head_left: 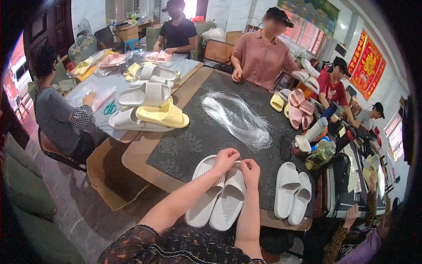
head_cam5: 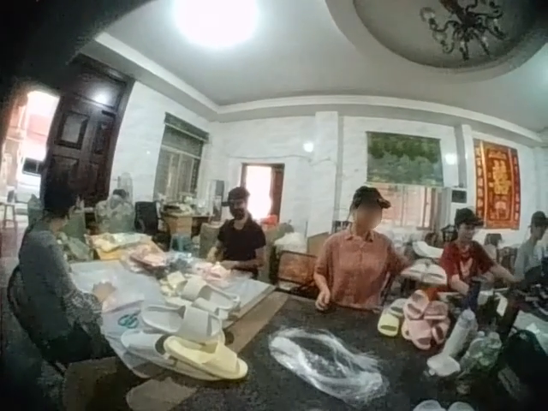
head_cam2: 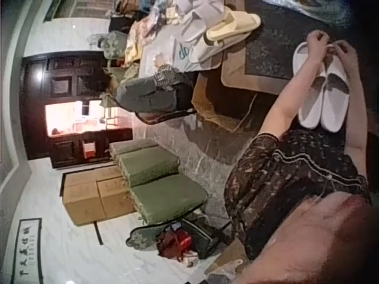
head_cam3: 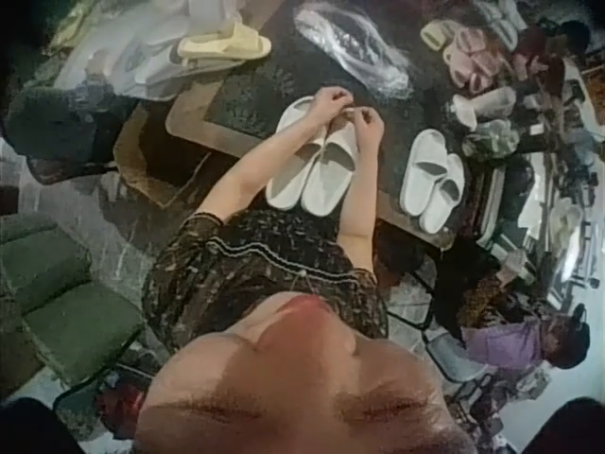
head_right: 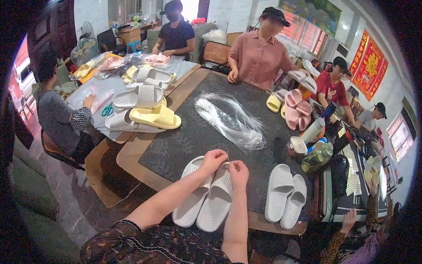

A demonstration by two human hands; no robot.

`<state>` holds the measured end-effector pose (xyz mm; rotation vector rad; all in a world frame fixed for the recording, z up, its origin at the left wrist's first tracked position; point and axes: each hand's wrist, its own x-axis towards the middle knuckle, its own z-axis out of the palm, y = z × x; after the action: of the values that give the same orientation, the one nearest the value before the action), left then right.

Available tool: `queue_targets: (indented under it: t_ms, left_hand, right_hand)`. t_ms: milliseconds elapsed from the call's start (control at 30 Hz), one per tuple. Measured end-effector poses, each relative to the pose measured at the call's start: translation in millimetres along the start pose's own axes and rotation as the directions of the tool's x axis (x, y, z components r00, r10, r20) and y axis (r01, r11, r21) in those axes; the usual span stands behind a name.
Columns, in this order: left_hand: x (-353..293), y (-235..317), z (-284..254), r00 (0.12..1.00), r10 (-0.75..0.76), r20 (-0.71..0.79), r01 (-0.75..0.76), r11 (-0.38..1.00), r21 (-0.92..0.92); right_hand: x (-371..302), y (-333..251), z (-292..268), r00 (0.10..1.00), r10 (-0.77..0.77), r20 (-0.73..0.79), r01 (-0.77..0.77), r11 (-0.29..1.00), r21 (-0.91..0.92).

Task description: Inspecting and sorting various pairs of manufactured slippers at a central work table.

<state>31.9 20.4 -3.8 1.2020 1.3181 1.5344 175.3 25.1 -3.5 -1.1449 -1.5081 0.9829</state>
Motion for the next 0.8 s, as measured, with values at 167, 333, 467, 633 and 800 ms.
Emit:
queue_targets:
  t_ms: [167,333,467,633,800]
  left_hand:
    - [-2.0,-1.5,1.1,0.997,-0.022,0.076,0.007,0.982,0.188]
    - [-0.7,2.8,1.1,0.999,0.053,-0.002,-0.052,0.985,0.164]
    - [-3.2,6.9,-0.9,0.998,-0.025,0.06,0.014,0.985,0.171]
    - [-7.0,13.2,0.0,0.989,-0.096,0.114,0.073,0.979,0.189]
    - [-0.7,-2.5,-0.8,0.996,0.087,-0.028,-0.082,0.983,0.162]
  right_hand:
    - [0.3,1.0,-1.2,1.0,0.025,0.012,-0.026,0.999,0.02]
    - [2.6,8.1,-0.8,1.0,0.021,-0.01,-0.021,1.0,0.002]
    - [3.2,11.9,-0.6,0.999,0.035,0.003,-0.035,0.999,0.002]
    - [0.5,3.8,-1.7,1.0,-0.007,0.005,0.007,1.0,-0.002]
    - [-0.1,-3.2,0.8,0.999,0.036,0.013,-0.036,0.999,0.035]
